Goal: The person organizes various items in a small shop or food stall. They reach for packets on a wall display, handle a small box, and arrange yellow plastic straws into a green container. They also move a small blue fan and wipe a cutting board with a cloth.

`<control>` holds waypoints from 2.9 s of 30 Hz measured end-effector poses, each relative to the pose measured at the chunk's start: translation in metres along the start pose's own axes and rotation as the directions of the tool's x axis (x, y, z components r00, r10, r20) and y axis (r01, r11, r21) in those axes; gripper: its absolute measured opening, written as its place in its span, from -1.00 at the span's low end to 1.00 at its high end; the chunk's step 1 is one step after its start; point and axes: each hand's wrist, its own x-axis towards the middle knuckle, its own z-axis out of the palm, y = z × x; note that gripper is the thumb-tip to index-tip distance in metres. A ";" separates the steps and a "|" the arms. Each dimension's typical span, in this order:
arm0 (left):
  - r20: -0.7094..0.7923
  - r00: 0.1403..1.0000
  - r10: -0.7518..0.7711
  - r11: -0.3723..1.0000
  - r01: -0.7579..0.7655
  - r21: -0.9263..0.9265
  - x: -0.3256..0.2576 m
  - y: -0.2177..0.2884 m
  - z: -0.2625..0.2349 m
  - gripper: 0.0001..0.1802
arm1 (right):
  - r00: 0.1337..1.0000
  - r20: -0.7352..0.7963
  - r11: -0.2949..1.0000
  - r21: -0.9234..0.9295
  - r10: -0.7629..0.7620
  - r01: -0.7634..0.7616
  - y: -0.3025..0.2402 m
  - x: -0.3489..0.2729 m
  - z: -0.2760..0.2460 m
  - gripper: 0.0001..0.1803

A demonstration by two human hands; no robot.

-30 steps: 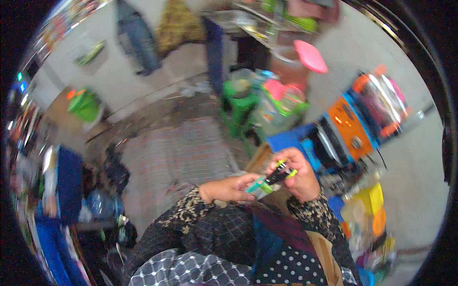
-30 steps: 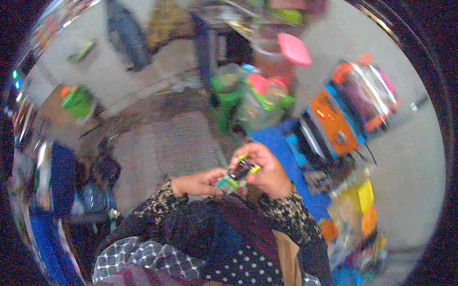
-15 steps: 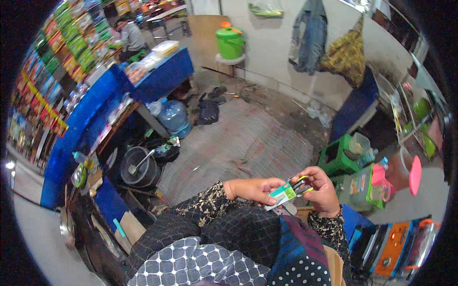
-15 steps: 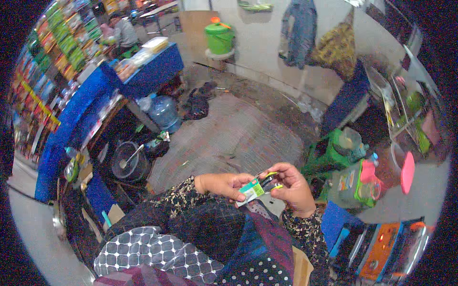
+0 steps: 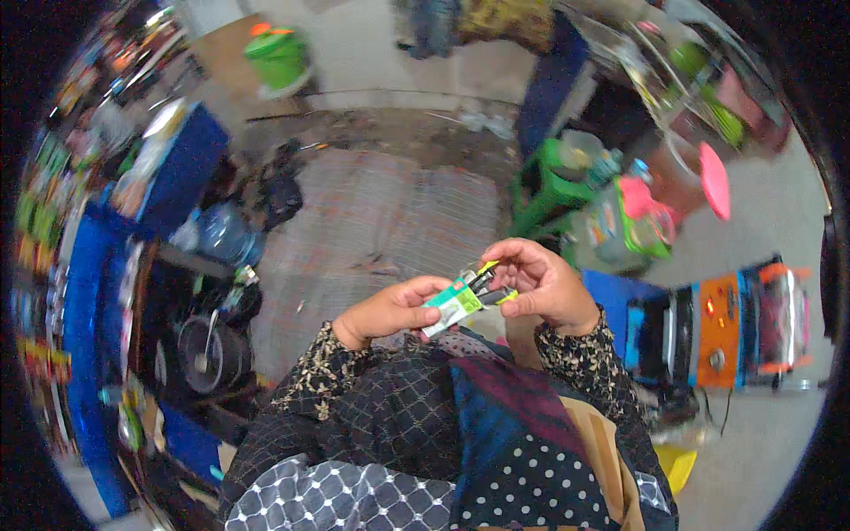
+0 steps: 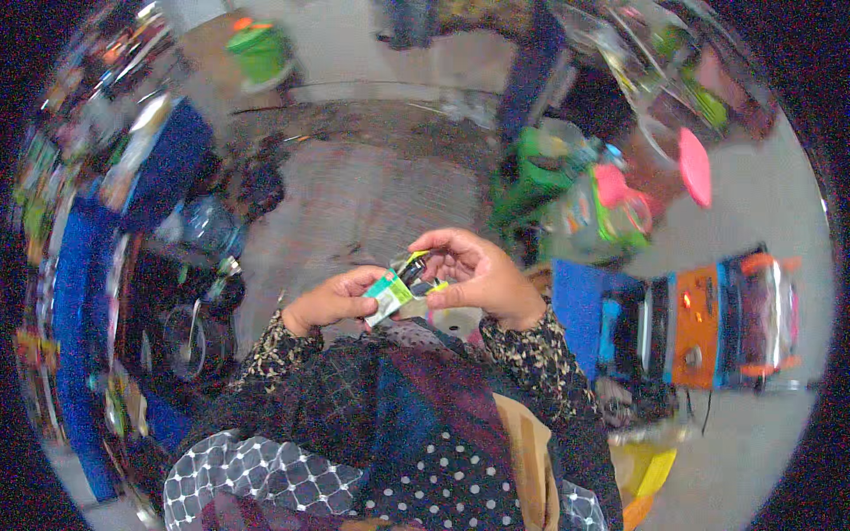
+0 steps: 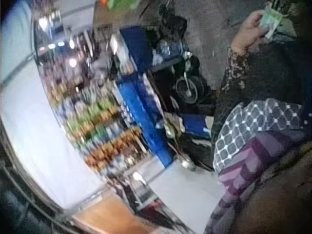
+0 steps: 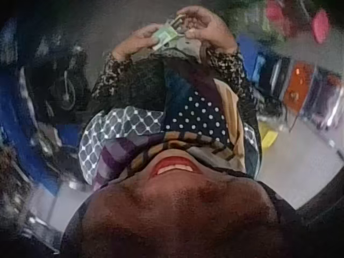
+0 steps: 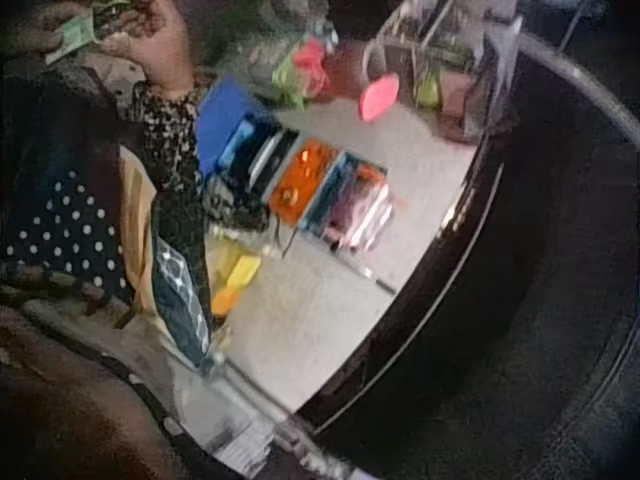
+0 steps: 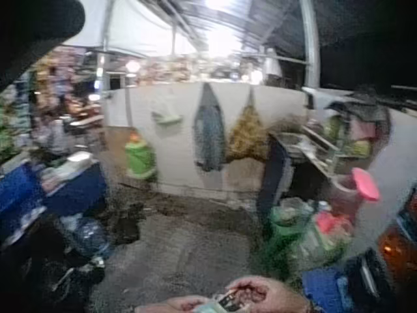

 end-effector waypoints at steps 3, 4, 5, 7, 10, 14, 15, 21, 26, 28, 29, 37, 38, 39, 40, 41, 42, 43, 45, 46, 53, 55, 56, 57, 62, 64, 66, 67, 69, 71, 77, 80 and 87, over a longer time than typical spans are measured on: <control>0.136 0.989 -0.062 0.998 0.058 0.031 0.033 0.007 0.004 -0.40 | 0.990 -0.137 0.977 -0.211 -0.041 0.012 -0.004 -0.032 -0.017 -0.38; 0.182 0.980 -0.086 0.996 0.081 0.033 0.046 0.007 0.006 -0.39 | 0.986 -0.158 0.978 -0.207 -0.058 0.025 -0.003 -0.038 -0.021 -0.39; 0.259 0.963 -0.078 0.997 0.077 0.014 0.060 0.001 0.007 -0.37 | 0.981 -0.179 0.978 -0.204 -0.072 0.035 -0.004 -0.046 -0.022 -0.40; 0.292 0.949 -0.117 0.993 0.113 0.032 0.081 0.000 0.015 -0.38 | 0.945 -0.322 0.995 -0.088 -0.066 0.039 -0.004 -0.066 -0.022 -0.39; 0.400 0.906 -0.142 0.989 0.143 0.026 0.103 0.006 0.025 -0.39 | 0.866 -0.496 0.994 0.045 -0.065 0.101 0.000 -0.087 -0.005 -0.34; 0.545 0.827 -0.136 0.991 0.123 0.060 0.129 0.000 0.038 -0.43 | 0.804 -0.578 0.989 -0.049 -0.140 0.137 0.002 -0.109 0.004 -0.33; 0.569 0.810 -0.142 0.990 0.119 0.077 0.135 -0.004 0.039 -0.43 | 0.792 -0.576 0.979 -0.129 -0.202 0.156 0.002 -0.109 0.007 -0.37; 0.572 0.785 -0.237 0.965 0.257 0.047 0.153 -0.012 0.047 -0.39 | 0.683 -0.707 0.979 -0.196 -0.182 0.057 0.003 -0.133 0.020 -0.49; 0.481 0.873 -0.084 0.995 0.098 -0.005 0.164 -0.014 0.062 -0.42 | 0.473 -0.709 0.766 -0.635 -0.524 -0.104 0.017 -0.133 0.019 -0.57; 0.470 0.880 -0.067 0.997 0.074 0.002 0.166 -0.016 0.064 -0.42 | 0.449 -0.669 0.678 -0.715 -0.593 -0.170 0.023 -0.135 0.015 -0.63; 0.475 0.876 -0.083 0.996 0.084 0.019 0.166 -0.018 0.063 -0.41 | 0.440 -0.645 0.631 -0.749 -0.625 -0.202 0.025 -0.135 0.014 -0.65; 0.446 0.894 -0.025 0.998 0.051 -0.046 0.160 -0.015 0.074 -0.48 | 0.306 -0.773 0.795 -0.602 -0.557 -0.075 0.025 -0.123 0.015 -0.80; 0.432 0.902 -0.024 0.998 0.048 -0.045 0.159 -0.015 0.073 -0.49 | 0.314 -0.734 0.720 -0.670 -0.603 -0.183 0.024 -0.123 0.013 -0.80; 0.425 0.905 0.003 1.000 0.007 -0.022 0.160 -0.016 0.073 -0.49 | 0.355 -0.687 0.653 -0.721 -0.634 -0.230 0.021 -0.124 0.012 -0.81; 0.413 0.910 0.029 0.999 -0.032 0.000 0.161 -0.020 0.072 -0.50 | 0.402 -0.641 0.583 -0.766 -0.654 -0.272 0.016 -0.123 0.013 -0.82; 0.404 0.913 0.056 0.997 -0.071 0.023 0.161 -0.022 0.072 -0.50 | 0.449 -0.592 0.507 -0.805 -0.669 -0.308 0.012 -0.124 0.012 -0.83; 0.412 0.910 0.037 0.998 -0.052 0.026 0.161 -0.024 0.071 -0.51 | 0.477 -0.605 0.508 -0.796 -0.638 -0.330 0.009 -0.125 0.011 -0.82; 0.420 0.907 0.015 0.999 -0.031 0.031 0.161 -0.025 0.069 -0.51 | 0.502 -0.618 0.510 -0.785 -0.605 -0.351 0.007 -0.127 0.010 -0.81; 0.432 0.901 -0.032 0.999 0.017 0.038 0.159 -0.026 0.068 -0.51 | 0.524 -0.660 0.559 -0.745 -0.538 -0.364 0.006 -0.132 0.012 -0.81; 0.441 0.896 -0.055 0.998 0.042 0.038 0.159 -0.025 0.069 -0.51 | 0.520 -0.688 0.602 -0.714 -0.506 -0.358 0.003 -0.135 0.014 -0.81; 0.435 0.900 -0.036 0.991 -0.023 0.130 0.164 -0.031 0.078 -0.48 | 0.492 -0.521 0.363 -0.849 -0.697 -0.384 0.004 -0.139 0.019 -0.82; 0.442 0.897 -0.006 0.989 -0.059 0.133 0.165 -0.033 0.081 -0.48 | 0.504 -0.527 0.365 -0.846 -0.684 -0.389 0.004 -0.144 0.021 -0.83; 0.444 0.896 0.009 0.988 -0.077 0.135 0.166 -0.033 0.082 -0.47 | 0.511 -0.530 0.367 -0.845 -0.677 -0.390 0.004 -0.146 0.022 -0.83; 0.473 0.881 -0.022 0.992 -0.039 0.119 0.166 -0.031 0.083 -0.47 | 0.470 -0.567 0.432 -0.823 -0.677 -0.370 0.003 -0.149 0.024 -0.84; 0.597 0.794 -0.116 0.993 0.073 0.095 0.166 -0.011 0.093 -0.47 | 0.315 -0.775 0.759 -0.619 -0.548 -0.204 0.007 -0.160 0.033 -0.77; 0.617 0.772 -0.155 0.988 0.125 0.091 0.165 -0.007 0.096 -0.47 | 0.359 -0.857 0.927 -0.368 -0.370 0.076 0.009 -0.158 0.030 -0.70; 0.622 0.764 -0.171 0.985 0.129 0.112 0.164 -0.009 0.097 -0.47 | 0.415 -0.869 0.951 -0.169 -0.268 0.259 0.014 -0.158 0.026 -0.61; 0.615 0.771 -0.165 0.986 0.104 0.134 0.164 -0.013 0.096 -0.47 | 0.435 -0.863 0.943 -0.124 -0.255 0.307 0.017 -0.156 0.024 -0.57; 0.631 0.758 -0.168 0.984 0.092 0.152 0.162 -0.015 0.094 -0.47 | 0.494 -0.841 0.944 -0.055 -0.220 0.325 0.015 -0.154 0.024 -0.54; 0.668 0.720 -0.189 0.982 0.122 0.146 0.158 -0.014 0.090 -0.47 | 0.572 -0.804 0.964 -0.006 -0.162 0.265 0.007 -0.151 0.029 -0.55; 0.606 0.767 -0.211 0.976 0.200 0.087 0.148 0.000 0.093 -0.36 | 0.628 -0.624 0.861 -0.483 -0.465 0.158 0.004 -0.146 0.020 -0.71; 0.579 0.800 -0.156 0.986 0.157 0.048 0.147 -0.003 0.086 -0.38 | 0.606 -0.580 0.716 -0.698 -0.545 -0.025 0.004 -0.140 0.021 -0.66; 0.549 0.835 0.037 0.931 -0.228 0.284 0.148 -0.003 0.081 -0.48 | 0.419 -0.882 0.925 -0.045 -0.214 0.378 0.027 -0.137 0.026 -0.42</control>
